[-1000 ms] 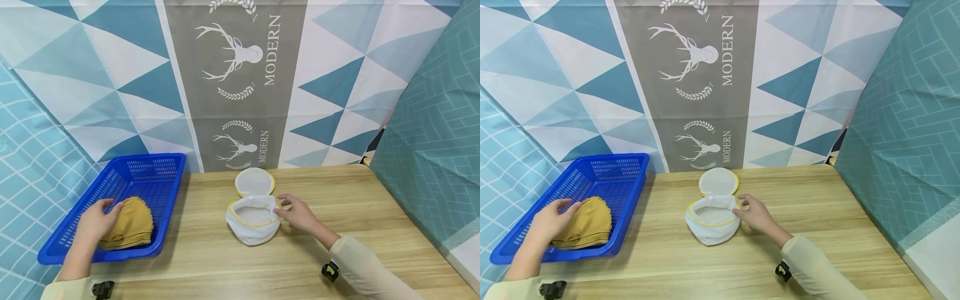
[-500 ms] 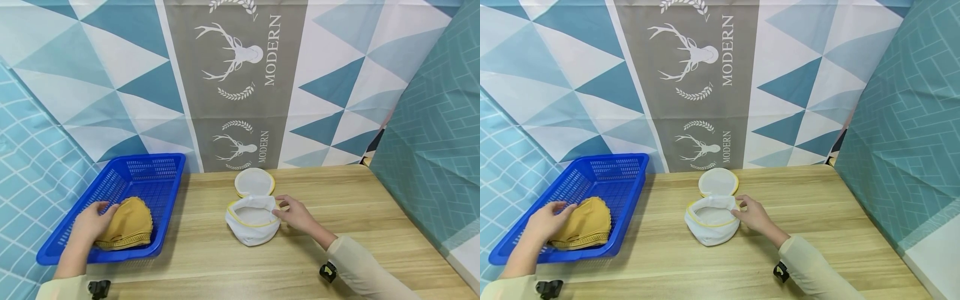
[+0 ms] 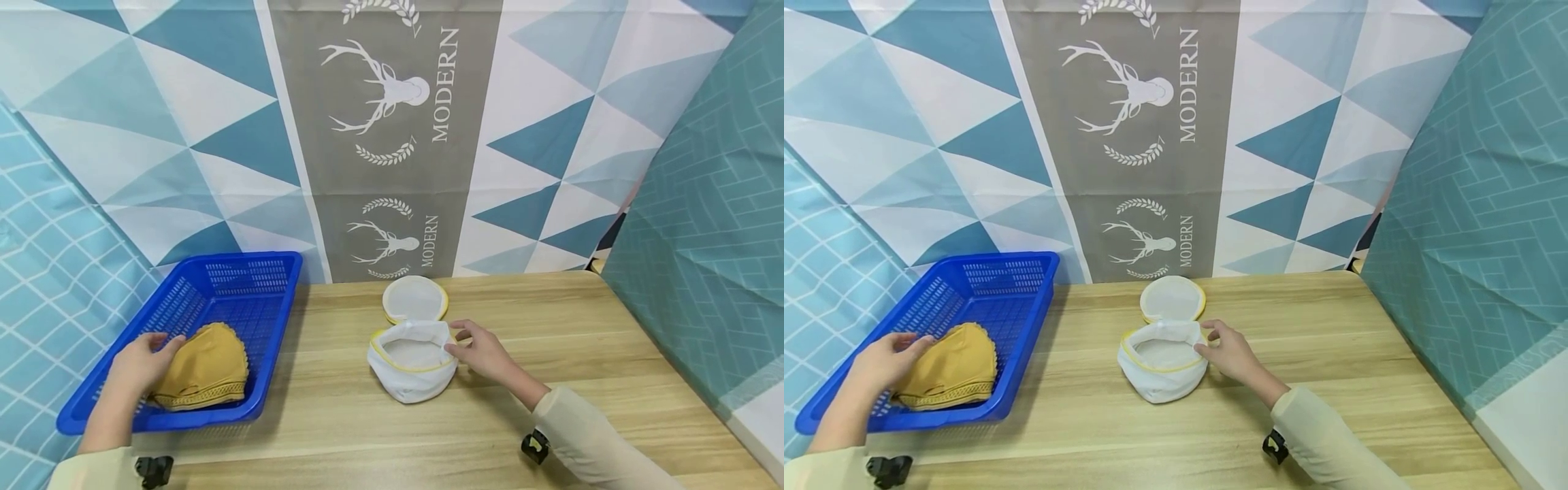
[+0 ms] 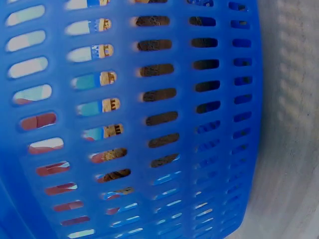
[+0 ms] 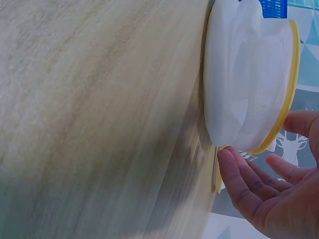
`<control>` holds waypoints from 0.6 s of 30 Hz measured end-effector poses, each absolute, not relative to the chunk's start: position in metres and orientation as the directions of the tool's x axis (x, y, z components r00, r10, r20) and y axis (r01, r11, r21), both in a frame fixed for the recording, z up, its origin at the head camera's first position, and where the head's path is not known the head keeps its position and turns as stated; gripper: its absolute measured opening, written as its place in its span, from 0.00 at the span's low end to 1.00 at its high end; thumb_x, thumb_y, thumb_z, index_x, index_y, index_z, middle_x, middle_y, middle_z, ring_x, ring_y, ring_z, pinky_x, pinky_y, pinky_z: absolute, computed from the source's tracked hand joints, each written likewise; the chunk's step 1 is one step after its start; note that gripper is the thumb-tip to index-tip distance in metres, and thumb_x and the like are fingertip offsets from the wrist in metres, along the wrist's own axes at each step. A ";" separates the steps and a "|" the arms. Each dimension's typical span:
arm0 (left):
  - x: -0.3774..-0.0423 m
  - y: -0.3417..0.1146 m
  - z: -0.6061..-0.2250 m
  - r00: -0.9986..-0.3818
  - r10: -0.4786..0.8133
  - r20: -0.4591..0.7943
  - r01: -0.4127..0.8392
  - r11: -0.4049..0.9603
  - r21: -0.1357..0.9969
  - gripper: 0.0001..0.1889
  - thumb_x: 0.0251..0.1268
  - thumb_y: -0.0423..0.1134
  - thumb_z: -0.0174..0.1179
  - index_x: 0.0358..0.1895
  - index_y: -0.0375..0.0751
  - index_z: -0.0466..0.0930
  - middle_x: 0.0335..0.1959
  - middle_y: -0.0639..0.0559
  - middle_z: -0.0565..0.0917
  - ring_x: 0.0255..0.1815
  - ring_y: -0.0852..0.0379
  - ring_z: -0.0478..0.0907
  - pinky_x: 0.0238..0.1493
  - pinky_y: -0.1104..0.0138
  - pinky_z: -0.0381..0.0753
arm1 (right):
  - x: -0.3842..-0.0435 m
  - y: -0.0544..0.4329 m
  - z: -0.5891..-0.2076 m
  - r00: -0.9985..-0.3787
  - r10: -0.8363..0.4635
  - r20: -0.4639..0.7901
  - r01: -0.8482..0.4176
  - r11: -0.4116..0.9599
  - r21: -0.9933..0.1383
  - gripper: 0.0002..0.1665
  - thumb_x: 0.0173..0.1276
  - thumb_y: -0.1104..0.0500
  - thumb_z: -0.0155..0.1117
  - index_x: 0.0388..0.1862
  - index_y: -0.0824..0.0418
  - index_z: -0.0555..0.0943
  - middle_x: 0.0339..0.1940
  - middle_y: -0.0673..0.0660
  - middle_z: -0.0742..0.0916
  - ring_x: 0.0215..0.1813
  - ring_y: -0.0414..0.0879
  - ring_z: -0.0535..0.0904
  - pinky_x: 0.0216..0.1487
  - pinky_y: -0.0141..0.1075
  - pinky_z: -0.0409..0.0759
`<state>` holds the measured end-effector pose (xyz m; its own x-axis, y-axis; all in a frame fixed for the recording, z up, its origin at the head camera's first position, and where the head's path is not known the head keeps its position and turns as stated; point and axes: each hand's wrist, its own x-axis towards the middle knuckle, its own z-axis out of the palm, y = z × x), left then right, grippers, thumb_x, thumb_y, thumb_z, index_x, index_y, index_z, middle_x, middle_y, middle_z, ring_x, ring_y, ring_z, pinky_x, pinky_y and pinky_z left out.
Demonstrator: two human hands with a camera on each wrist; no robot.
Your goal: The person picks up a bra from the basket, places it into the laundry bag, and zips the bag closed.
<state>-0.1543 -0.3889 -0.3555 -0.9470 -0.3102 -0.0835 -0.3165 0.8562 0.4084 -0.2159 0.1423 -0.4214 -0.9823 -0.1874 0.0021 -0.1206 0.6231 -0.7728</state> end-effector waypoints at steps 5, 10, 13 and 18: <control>-0.155 -0.393 -0.359 -0.940 -0.326 -0.096 -0.336 0.852 0.400 0.42 0.71 0.60 0.34 0.63 0.16 0.55 0.59 0.16 0.59 0.57 0.21 0.59 0.52 0.37 0.65 | -0.214 0.141 -0.422 -0.984 -0.179 0.003 -0.115 0.620 -0.776 0.27 0.62 0.56 0.64 0.59 0.61 0.73 0.47 0.63 0.83 0.37 0.47 0.81 0.34 0.33 0.77; -0.156 -0.398 -0.362 -0.937 -0.328 -0.119 -0.348 0.851 0.393 0.42 0.71 0.61 0.34 0.62 0.16 0.55 0.59 0.16 0.59 0.56 0.21 0.59 0.52 0.38 0.66 | -0.213 0.141 -0.422 -0.984 -0.178 0.007 -0.117 0.617 -0.778 0.27 0.62 0.56 0.64 0.59 0.61 0.72 0.47 0.63 0.83 0.36 0.47 0.81 0.33 0.33 0.78; -0.157 -0.400 -0.363 -0.936 -0.326 -0.134 -0.352 0.852 0.388 0.43 0.71 0.61 0.33 0.62 0.15 0.54 0.59 0.16 0.59 0.56 0.21 0.59 0.52 0.38 0.66 | -0.214 0.141 -0.421 -0.983 -0.182 0.001 -0.114 0.614 -0.781 0.27 0.63 0.56 0.64 0.60 0.60 0.72 0.47 0.64 0.83 0.36 0.47 0.81 0.33 0.34 0.78; -0.159 -0.403 -0.365 -0.927 -0.333 -0.171 -0.374 0.846 0.381 0.44 0.70 0.62 0.33 0.63 0.15 0.53 0.59 0.15 0.58 0.57 0.21 0.58 0.53 0.38 0.65 | -0.215 0.142 -0.420 -0.984 -0.177 -0.003 -0.108 0.615 -0.781 0.27 0.63 0.55 0.64 0.61 0.59 0.71 0.48 0.63 0.83 0.39 0.48 0.81 0.34 0.35 0.79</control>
